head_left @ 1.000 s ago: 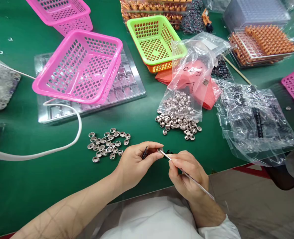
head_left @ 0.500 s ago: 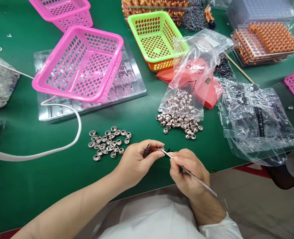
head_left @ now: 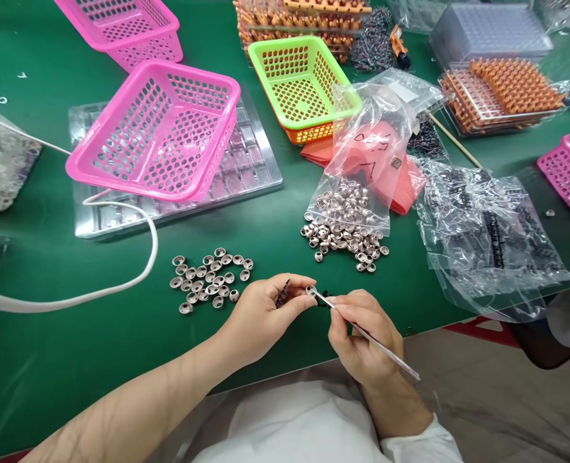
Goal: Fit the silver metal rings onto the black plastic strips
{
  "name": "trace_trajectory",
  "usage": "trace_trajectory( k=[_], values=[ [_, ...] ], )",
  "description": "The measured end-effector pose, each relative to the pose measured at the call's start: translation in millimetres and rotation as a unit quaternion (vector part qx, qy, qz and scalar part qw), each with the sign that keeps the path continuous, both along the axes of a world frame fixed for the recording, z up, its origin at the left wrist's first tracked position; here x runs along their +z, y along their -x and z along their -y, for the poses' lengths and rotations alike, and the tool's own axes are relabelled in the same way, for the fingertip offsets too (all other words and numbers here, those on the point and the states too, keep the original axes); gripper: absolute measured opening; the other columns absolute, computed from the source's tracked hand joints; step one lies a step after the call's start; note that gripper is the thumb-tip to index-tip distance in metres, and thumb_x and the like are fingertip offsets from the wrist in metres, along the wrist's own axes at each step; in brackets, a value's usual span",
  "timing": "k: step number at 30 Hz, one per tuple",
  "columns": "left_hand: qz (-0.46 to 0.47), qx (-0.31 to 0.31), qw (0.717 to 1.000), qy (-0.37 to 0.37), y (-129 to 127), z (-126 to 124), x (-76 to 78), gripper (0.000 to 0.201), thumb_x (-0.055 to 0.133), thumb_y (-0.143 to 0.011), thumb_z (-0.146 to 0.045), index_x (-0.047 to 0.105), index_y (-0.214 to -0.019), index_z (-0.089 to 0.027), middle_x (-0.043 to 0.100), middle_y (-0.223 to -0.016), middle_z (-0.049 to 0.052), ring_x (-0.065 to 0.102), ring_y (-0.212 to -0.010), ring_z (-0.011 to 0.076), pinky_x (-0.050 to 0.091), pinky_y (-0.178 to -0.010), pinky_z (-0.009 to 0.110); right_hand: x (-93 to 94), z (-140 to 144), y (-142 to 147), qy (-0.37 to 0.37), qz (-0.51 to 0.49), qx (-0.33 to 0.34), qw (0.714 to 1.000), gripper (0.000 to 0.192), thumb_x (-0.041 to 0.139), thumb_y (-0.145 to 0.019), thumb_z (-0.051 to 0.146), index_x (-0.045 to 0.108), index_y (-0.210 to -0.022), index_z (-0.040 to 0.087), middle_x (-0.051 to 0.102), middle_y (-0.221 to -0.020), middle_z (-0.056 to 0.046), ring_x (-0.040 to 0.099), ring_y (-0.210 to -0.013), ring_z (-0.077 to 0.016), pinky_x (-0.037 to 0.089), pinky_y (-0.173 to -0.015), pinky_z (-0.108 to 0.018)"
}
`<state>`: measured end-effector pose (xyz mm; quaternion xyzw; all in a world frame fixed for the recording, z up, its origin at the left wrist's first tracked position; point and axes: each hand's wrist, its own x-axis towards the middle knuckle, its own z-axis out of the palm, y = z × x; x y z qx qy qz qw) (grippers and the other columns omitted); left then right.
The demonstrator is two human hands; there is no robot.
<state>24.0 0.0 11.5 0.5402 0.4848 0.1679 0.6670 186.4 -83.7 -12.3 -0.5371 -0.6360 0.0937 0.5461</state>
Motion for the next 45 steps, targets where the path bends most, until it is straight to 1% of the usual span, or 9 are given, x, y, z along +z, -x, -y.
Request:
trace_trajectory(
  k=[11,17,19,23,27,30,33,38,45],
  values=[
    [0.004,-0.002,1.000,0.001,0,0,2.2,0.029,0.072,-0.082,-0.039,0.076,-0.101,-0.017,0.080,-0.090,0.005,0.074,-0.084,0.0212,0.058,-0.078,0.030,-1.5,0,1,0.004,-0.004,0.011,1.000,0.032,0.065,-0.081,-0.002,0.062,-0.107,0.018,0.075,-0.092,-0.009,0.073,-0.080,-0.0183,0.062,-0.065,-0.032],
    [-0.021,-0.013,0.998,-0.055,1,3,1.0,0.025,0.070,-0.085,-0.035,0.076,-0.100,-0.016,0.078,-0.085,0.005,0.071,-0.077,0.0190,0.055,-0.071,0.028,-2.5,0,1,0.001,-0.008,0.005,1.000,0.030,0.064,-0.083,0.001,0.063,-0.106,0.018,0.075,-0.091,-0.008,0.073,-0.077,-0.0186,0.063,-0.064,-0.033],
    [-0.020,-0.013,0.998,-0.061,1,4,-0.4,0.024,0.069,-0.085,-0.034,0.076,-0.100,-0.016,0.078,-0.084,0.005,0.070,-0.076,0.0189,0.055,-0.070,0.028,-3.0,0,1,-0.002,-0.010,0.003,1.000,0.031,0.065,-0.082,0.000,0.063,-0.107,0.018,0.075,-0.090,-0.008,0.073,-0.077,-0.0185,0.063,-0.065,-0.033],
    [-0.006,-0.004,0.999,-0.036,0,5,-1.3,0.026,0.069,-0.085,-0.035,0.076,-0.102,-0.015,0.078,-0.086,0.006,0.071,-0.079,0.0199,0.055,-0.073,0.030,-4.6,0,0,0.014,-0.023,0.011,1.000,0.033,0.066,-0.081,-0.002,0.063,-0.106,0.019,0.075,-0.091,-0.007,0.074,-0.078,-0.0184,0.063,-0.065,-0.033],
    [0.019,0.018,0.999,0.026,-1,2,4.0,0.025,0.073,-0.081,-0.034,0.076,-0.098,-0.016,0.077,-0.084,0.005,0.070,-0.077,0.0179,0.055,-0.072,0.028,-7.8,2,-3,0.028,-0.106,0.015,0.994,0.033,0.064,-0.083,0.000,0.063,-0.107,0.023,0.075,-0.091,-0.004,0.074,-0.080,-0.0190,0.063,-0.068,-0.036],
    [0.041,0.028,0.996,0.075,-2,-1,8.9,0.023,0.076,-0.079,-0.032,0.075,-0.096,-0.016,0.076,-0.079,0.003,0.068,-0.072,0.0157,0.053,-0.065,0.025,-9.7,4,-5,0.012,-0.180,-0.013,0.984,0.029,0.064,-0.084,0.002,0.064,-0.103,0.023,0.074,-0.087,-0.002,0.073,-0.076,-0.0188,0.062,-0.068,-0.038],
    [0.071,0.013,0.992,0.105,-2,-2,11.2,0.020,0.075,-0.080,-0.029,0.075,-0.096,-0.017,0.077,-0.079,0.003,0.070,-0.073,0.0160,0.053,-0.063,0.024,-10.3,5,-6,0.005,-0.208,-0.044,0.977,0.023,0.064,-0.086,0.005,0.064,-0.100,0.023,0.073,-0.084,-0.001,0.072,-0.074,-0.0182,0.061,-0.067,-0.038],
    [0.091,-0.003,0.990,0.108,0,-1,10.5,0.019,0.073,-0.083,-0.027,0.075,-0.098,-0.016,0.079,-0.086,0.005,0.073,-0.080,0.0186,0.056,-0.068,0.026,-11.5,6,-6,0.014,-0.207,-0.061,0.976,0.020,0.064,-0.087,0.008,0.064,-0.100,0.024,0.071,-0.084,-0.001,0.071,-0.072,-0.0175,0.060,-0.064,-0.036],
    [0.086,-0.006,0.992,0.096,1,0,7.0,0.023,0.076,-0.081,-0.030,0.076,-0.101,-0.017,0.081,-0.091,0.007,0.075,-0.087,0.0212,0.060,-0.082,0.032,-13.4,5,-6,-0.012,-0.217,-0.051,0.975,0.020,0.064,-0.087,0.008,0.065,-0.101,0.022,0.071,-0.081,-0.001,0.071,-0.071,-0.0186,0.060,-0.065,-0.038]
  ],
)
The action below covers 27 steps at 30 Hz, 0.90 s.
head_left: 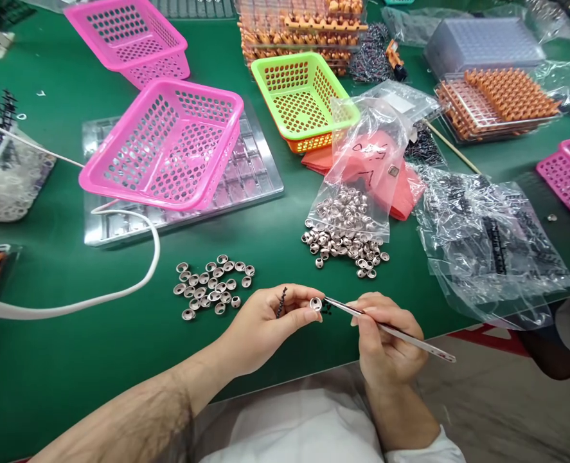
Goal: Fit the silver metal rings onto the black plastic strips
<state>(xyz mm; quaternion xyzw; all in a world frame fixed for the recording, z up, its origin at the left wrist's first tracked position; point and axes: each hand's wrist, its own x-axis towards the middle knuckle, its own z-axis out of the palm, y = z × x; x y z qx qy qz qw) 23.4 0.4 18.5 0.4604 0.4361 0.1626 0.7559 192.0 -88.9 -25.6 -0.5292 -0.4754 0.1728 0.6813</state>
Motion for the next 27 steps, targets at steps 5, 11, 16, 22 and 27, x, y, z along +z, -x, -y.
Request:
trace_trajectory(
  k=[5,11,16,22,27],
  values=[
    [-0.006,0.003,1.000,0.003,1,-1,-0.1,0.026,0.076,-0.081,-0.032,0.076,-0.102,-0.016,0.081,-0.090,0.007,0.075,-0.086,0.0218,0.060,-0.083,0.032,0.9,2,0,0.019,0.011,0.004,1.000,0.019,0.064,-0.088,0.010,0.064,-0.101,0.024,0.073,-0.083,-0.002,0.071,-0.071,-0.0192,0.059,-0.065,-0.039],
    [-0.032,-0.012,0.999,-0.031,0,0,-0.1,0.028,0.073,-0.084,-0.032,0.076,-0.106,-0.015,0.080,-0.093,0.007,0.072,-0.085,0.0190,0.057,-0.079,0.028,1.4,2,-1,0.013,0.039,0.014,0.999,0.020,0.064,-0.087,0.009,0.064,-0.102,0.023,0.074,-0.083,-0.003,0.073,-0.074,-0.0206,0.059,-0.064,-0.039],
    [-0.104,-0.053,0.982,-0.146,3,-1,-0.5,0.028,0.066,-0.090,-0.034,0.076,-0.108,-0.016,0.076,-0.084,0.006,0.068,-0.074,0.0178,0.054,-0.068,0.026,1.4,1,-1,0.016,0.039,0.009,0.999,0.019,0.065,-0.087,0.010,0.064,-0.100,0.023,0.074,-0.083,-0.002,0.072,-0.073,-0.0205,0.059,-0.064,-0.040],
    [-0.260,-0.137,0.852,-0.434,16,-11,-10.6,0.030,0.057,-0.095,-0.026,0.073,-0.118,-0.018,0.073,-0.089,0.008,0.067,-0.074,0.0188,0.053,-0.070,0.029,0.0,1,0,0.013,0.025,0.008,1.000,0.020,0.065,-0.086,0.008,0.064,-0.100,0.023,0.073,-0.081,-0.003,0.072,-0.073,-0.0206,0.060,-0.065,-0.040],
    [-0.412,-0.230,0.747,-0.468,23,-17,-7.1,0.046,0.047,-0.092,-0.013,0.065,-0.134,-0.015,0.073,-0.102,0.012,0.071,-0.081,0.0240,0.054,-0.065,0.030,-0.1,0,1,0.006,0.015,0.017,1.000,0.023,0.065,-0.085,0.006,0.066,-0.100,0.023,0.073,-0.082,-0.002,0.072,-0.075,-0.0201,0.061,-0.064,-0.038]
  ],
)
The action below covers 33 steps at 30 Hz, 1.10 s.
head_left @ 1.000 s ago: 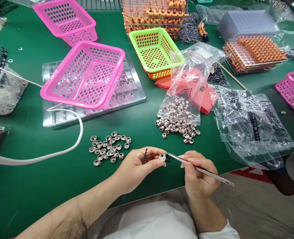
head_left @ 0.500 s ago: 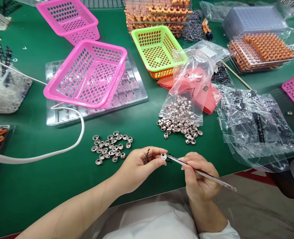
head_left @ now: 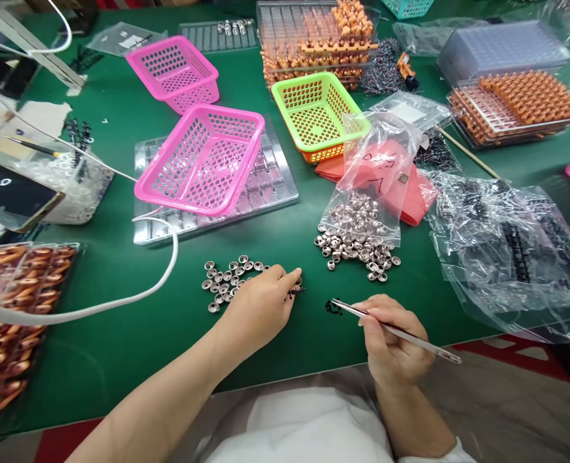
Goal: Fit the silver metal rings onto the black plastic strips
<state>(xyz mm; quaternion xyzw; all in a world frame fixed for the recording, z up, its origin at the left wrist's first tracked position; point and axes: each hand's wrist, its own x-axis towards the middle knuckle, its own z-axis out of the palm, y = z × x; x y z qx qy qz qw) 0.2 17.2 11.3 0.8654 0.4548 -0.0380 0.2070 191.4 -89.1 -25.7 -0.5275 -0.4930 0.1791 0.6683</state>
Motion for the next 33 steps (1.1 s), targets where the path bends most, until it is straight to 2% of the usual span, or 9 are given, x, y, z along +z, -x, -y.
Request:
trace_trajectory(
  k=[4,7,11,13,17,20,23,28,33],
  values=[
    [-0.070,0.030,0.997,-0.012,5,-8,12.2,0.047,0.042,-0.096,-0.017,0.060,-0.138,-0.009,0.074,-0.105,0.015,0.072,-0.088,0.0289,0.056,-0.070,0.035,1.6,-2,2,0.000,-0.026,0.009,1.000,0.024,0.065,-0.084,0.002,0.067,-0.098,0.022,0.074,-0.084,-0.003,0.072,-0.078,-0.0195,0.062,-0.066,-0.037],
    [-0.073,0.049,0.996,-0.009,11,-13,16.2,0.047,0.042,-0.098,-0.023,0.059,-0.139,-0.008,0.074,-0.109,0.017,0.072,-0.094,0.0337,0.056,-0.073,0.039,2.7,-2,4,-0.005,-0.036,0.020,0.999,0.026,0.065,-0.083,0.001,0.067,-0.099,0.021,0.074,-0.086,-0.003,0.072,-0.081,-0.0193,0.062,-0.066,-0.035],
    [-0.004,0.051,0.999,0.006,12,-9,19.2,0.046,0.043,-0.100,-0.032,0.061,-0.137,-0.011,0.075,-0.109,0.015,0.072,-0.096,0.0324,0.054,-0.080,0.040,5.6,4,-3,0.010,-0.045,0.022,0.999,0.024,0.064,-0.085,0.003,0.067,-0.099,0.022,0.074,-0.088,-0.003,0.072,-0.081,-0.0189,0.062,-0.065,-0.033],
    [0.044,0.041,0.997,0.057,6,-3,22.6,0.045,0.046,-0.100,-0.036,0.063,-0.134,-0.014,0.076,-0.111,0.013,0.073,-0.096,0.0295,0.054,-0.082,0.037,7.0,7,-12,0.031,-0.037,0.006,0.999,0.019,0.065,-0.086,0.006,0.067,-0.096,0.022,0.074,-0.088,-0.003,0.073,-0.082,-0.0189,0.062,-0.066,-0.032],
    [0.096,0.026,0.986,0.131,-16,11,26.5,0.048,0.052,-0.098,-0.037,0.056,-0.141,-0.016,0.075,-0.112,0.012,0.072,-0.097,0.0277,0.055,-0.081,0.036,5.9,7,-33,0.101,0.014,-0.088,0.991,0.007,0.069,-0.087,0.017,0.069,-0.091,0.023,0.074,-0.089,-0.003,0.072,-0.081,-0.0182,0.061,-0.069,-0.031],
    [0.110,-0.012,0.982,0.152,-33,16,20.4,0.048,0.052,-0.097,-0.033,0.054,-0.142,-0.015,0.072,-0.116,0.012,0.071,-0.100,0.0281,0.055,-0.084,0.039,0.8,2,-42,0.141,0.062,-0.136,0.979,0.004,0.069,-0.088,0.024,0.070,-0.091,0.023,0.073,-0.089,-0.003,0.072,-0.083,-0.0186,0.060,-0.070,-0.031],
    [0.126,-0.001,0.980,0.152,-41,14,9.1,0.043,0.052,-0.098,-0.030,0.056,-0.138,-0.014,0.071,-0.117,0.013,0.069,-0.103,0.0284,0.054,-0.088,0.042,-5.0,-2,-45,0.135,0.097,-0.145,0.975,0.005,0.069,-0.088,0.025,0.070,-0.093,0.023,0.073,-0.090,-0.003,0.072,-0.083,-0.0186,0.060,-0.071,-0.032],
    [0.164,0.006,0.976,0.144,-40,11,-8.4,0.039,0.050,-0.099,-0.029,0.057,-0.133,-0.014,0.069,-0.114,0.013,0.068,-0.101,0.0269,0.055,-0.085,0.041,-9.1,0,-50,0.132,0.137,-0.166,0.968,0.005,0.068,-0.088,0.023,0.070,-0.093,0.022,0.073,-0.088,-0.003,0.072,-0.082,-0.0178,0.060,-0.072,-0.032],
    [0.160,-0.008,0.979,0.124,-35,11,-16.6,0.030,0.052,-0.097,-0.025,0.062,-0.124,-0.017,0.070,-0.104,0.009,0.069,-0.091,0.0244,0.055,-0.075,0.037,-9.4,1,-56,0.135,0.144,-0.216,0.956,0.006,0.070,-0.088,0.025,0.070,-0.092,0.020,0.073,-0.087,-0.004,0.071,-0.078,-0.0178,0.059,-0.068,-0.031]
  ],
)
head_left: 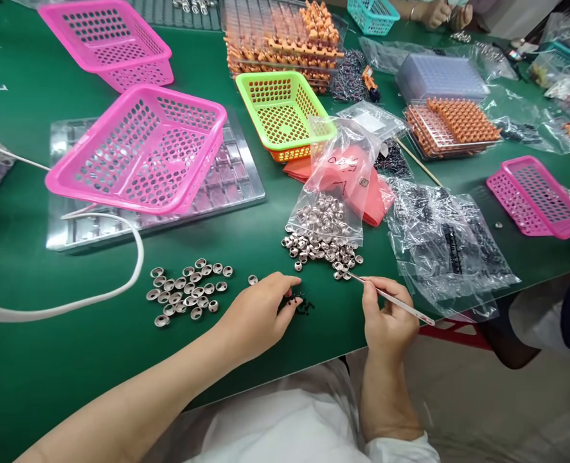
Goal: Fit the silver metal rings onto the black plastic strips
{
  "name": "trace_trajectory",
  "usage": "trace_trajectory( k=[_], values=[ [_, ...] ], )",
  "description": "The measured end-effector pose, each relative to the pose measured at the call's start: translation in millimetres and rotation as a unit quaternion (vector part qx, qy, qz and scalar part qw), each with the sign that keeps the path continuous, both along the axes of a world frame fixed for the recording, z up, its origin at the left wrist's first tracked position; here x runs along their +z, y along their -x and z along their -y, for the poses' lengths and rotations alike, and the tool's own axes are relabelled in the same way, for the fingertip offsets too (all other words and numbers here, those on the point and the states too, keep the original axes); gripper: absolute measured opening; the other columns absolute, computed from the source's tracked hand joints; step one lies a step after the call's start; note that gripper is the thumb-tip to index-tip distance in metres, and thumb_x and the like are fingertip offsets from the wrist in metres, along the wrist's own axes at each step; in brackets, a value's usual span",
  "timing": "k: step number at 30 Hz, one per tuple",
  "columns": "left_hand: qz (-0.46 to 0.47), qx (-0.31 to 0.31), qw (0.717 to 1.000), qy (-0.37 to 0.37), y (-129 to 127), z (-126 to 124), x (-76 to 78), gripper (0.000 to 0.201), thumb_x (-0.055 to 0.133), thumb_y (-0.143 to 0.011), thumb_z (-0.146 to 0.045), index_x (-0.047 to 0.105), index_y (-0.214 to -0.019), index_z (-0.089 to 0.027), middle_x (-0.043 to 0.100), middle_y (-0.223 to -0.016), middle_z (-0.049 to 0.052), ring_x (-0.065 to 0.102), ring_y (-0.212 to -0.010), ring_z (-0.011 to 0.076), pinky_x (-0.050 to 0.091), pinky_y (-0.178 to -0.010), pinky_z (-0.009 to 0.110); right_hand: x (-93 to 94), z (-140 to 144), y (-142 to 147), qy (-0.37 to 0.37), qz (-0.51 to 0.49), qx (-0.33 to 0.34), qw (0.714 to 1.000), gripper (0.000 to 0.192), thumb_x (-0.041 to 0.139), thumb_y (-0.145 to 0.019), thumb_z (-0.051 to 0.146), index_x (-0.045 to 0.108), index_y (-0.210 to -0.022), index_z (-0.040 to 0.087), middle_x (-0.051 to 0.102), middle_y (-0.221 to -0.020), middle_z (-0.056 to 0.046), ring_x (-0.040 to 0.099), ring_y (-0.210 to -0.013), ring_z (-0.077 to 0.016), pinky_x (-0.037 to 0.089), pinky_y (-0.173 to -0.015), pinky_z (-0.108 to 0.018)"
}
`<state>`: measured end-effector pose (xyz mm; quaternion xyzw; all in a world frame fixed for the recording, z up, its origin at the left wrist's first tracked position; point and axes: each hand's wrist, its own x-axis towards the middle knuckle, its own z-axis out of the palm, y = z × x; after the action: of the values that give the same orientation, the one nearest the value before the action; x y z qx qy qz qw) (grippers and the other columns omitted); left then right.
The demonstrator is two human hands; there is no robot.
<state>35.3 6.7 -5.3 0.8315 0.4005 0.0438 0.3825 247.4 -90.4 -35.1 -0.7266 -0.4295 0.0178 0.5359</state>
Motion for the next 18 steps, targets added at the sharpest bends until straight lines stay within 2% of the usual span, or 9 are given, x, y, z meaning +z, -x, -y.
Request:
trace_trajectory(
  k=[5,8,11,14,18],
  values=[
    [-0.007,-0.023,0.999,-0.035,-6,-2,7.0,0.021,0.056,-0.095,-0.021,0.067,-0.113,-0.018,0.072,-0.101,0.006,0.070,-0.081,0.0208,0.053,-0.068,0.032,-1.1,-3,3,-0.050,-0.042,-0.018,0.998,0.005,0.071,-0.086,0.022,0.070,-0.091,0.021,0.073,-0.086,-0.003,0.070,-0.076,-0.0174,0.060,-0.067,-0.032],
    [-0.025,-0.061,0.995,-0.073,-26,-4,17.9,0.021,0.060,-0.094,-0.021,0.068,-0.112,-0.018,0.073,-0.102,0.007,0.072,-0.080,0.0219,0.052,-0.066,0.032,-1.1,-4,4,-0.073,-0.064,-0.035,0.995,0.004,0.070,-0.087,0.023,0.069,-0.089,0.021,0.073,-0.085,-0.003,0.070,-0.072,-0.0171,0.061,-0.067,-0.035],
    [-0.060,-0.081,0.991,-0.089,-55,-7,25.0,0.020,0.060,-0.096,-0.028,0.070,-0.107,-0.016,0.073,-0.101,0.009,0.073,-0.087,0.0266,0.054,-0.070,0.035,-0.9,-3,4,-0.084,-0.071,-0.036,0.993,0.003,0.070,-0.087,0.023,0.067,-0.087,0.021,0.073,-0.085,-0.003,0.070,-0.072,-0.0172,0.061,-0.067,-0.035],
    [-0.089,-0.069,0.988,-0.110,-78,-10,22.3,0.022,0.061,-0.095,-0.033,0.071,-0.101,-0.015,0.073,-0.100,0.010,0.073,-0.087,0.0294,0.054,-0.066,0.036,-0.9,0,4,-0.085,-0.076,-0.026,0.993,0.002,0.069,-0.087,0.022,0.067,-0.088,0.021,0.072,-0.085,-0.003,0.070,-0.073,-0.0175,0.061,-0.067,-0.036],
    [-0.094,-0.056,0.987,-0.119,-90,-12,11.9,0.019,0.063,-0.094,-0.030,0.070,-0.104,-0.014,0.073,-0.103,0.010,0.072,-0.093,0.0290,0.054,-0.069,0.035,-0.9,4,4,-0.097,-0.100,-0.003,0.990,0.006,0.068,-0.087,0.018,0.067,-0.091,0.021,0.073,-0.087,-0.003,0.071,-0.077,-0.0185,0.061,-0.067,-0.036]
  ],
)
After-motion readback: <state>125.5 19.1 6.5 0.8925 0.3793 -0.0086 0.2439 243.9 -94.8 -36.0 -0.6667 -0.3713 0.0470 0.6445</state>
